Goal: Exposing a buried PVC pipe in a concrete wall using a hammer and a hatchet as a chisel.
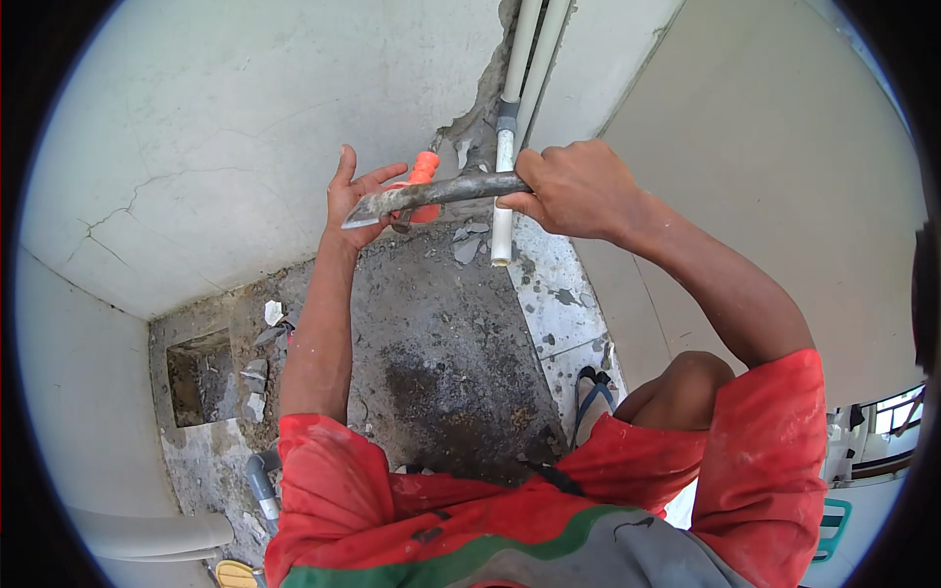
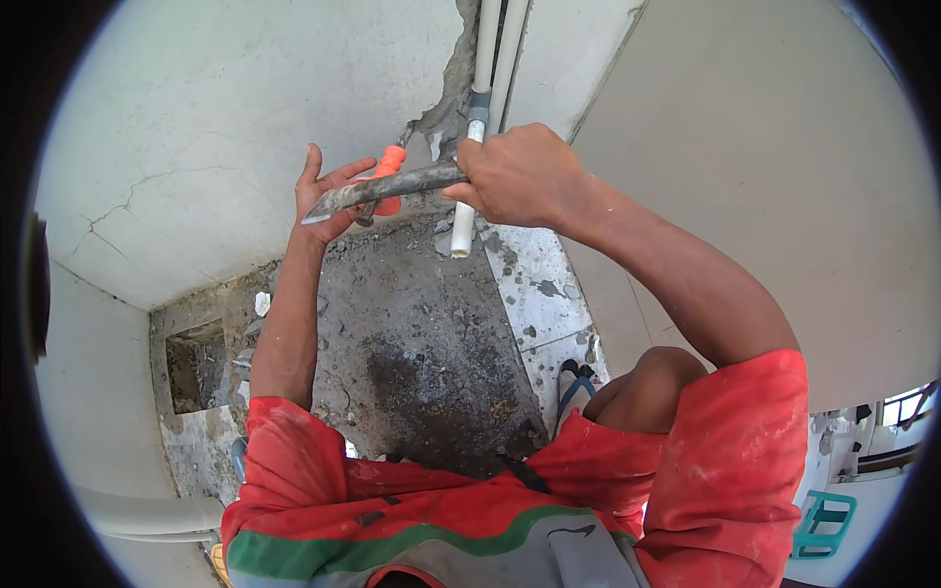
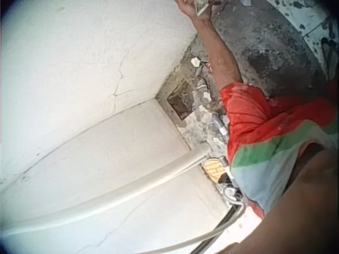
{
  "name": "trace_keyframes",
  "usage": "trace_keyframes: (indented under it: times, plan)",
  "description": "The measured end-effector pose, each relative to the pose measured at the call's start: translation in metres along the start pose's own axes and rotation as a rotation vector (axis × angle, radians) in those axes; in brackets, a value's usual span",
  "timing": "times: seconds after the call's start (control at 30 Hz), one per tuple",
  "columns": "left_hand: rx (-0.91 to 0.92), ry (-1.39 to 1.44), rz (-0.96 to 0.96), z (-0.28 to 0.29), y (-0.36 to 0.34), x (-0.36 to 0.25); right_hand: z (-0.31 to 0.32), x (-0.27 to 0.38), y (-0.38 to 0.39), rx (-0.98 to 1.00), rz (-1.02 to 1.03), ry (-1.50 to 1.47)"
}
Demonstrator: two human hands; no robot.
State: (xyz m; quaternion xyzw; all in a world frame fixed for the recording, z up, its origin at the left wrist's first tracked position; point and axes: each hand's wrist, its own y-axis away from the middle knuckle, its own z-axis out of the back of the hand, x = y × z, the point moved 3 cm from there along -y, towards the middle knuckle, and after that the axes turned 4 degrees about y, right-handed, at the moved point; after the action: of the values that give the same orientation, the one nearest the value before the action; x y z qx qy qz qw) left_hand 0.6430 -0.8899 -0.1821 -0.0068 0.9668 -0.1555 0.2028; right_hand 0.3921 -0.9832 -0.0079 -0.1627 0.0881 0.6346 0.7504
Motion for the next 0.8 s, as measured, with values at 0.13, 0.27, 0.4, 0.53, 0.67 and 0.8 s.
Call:
trace_keyframes:
  times: [0.13,0.27,0.4,0.53,0.67,0.8]
  plan:
    - [-0.380,-0.260,-0.104,-0.012,-0.006,0.000,0.014,0.025,0.016,-0.192,0.387,-0.053]
    - [-0.412,-0.259,-0.057,-0.019,-0.014,0.009,-0.006,-0.016,-0.005,0.068,0.060,0.039]
    - [-0.577,-0.349,-0.047,-0.032,-0.021,0.015,0.007,-0.019,0.035,-0.056,-0.014,-0.018]
    - [-0.743,-0.643,0.038,-0.020,-0.034,0.021,0.015,-0.026,0.080,-0.232,0.059,0.023]
    - [-0.827,-0.820,0.061,-0.011,-0.029,0.022,-0.005,-0.047,0.109,-0.304,-0.092,-0.042]
    - [-0.834,-0.985,0.121,-0.029,-0.031,0.023,-0.044,-0.068,0.137,-0.359,-0.376,-0.433]
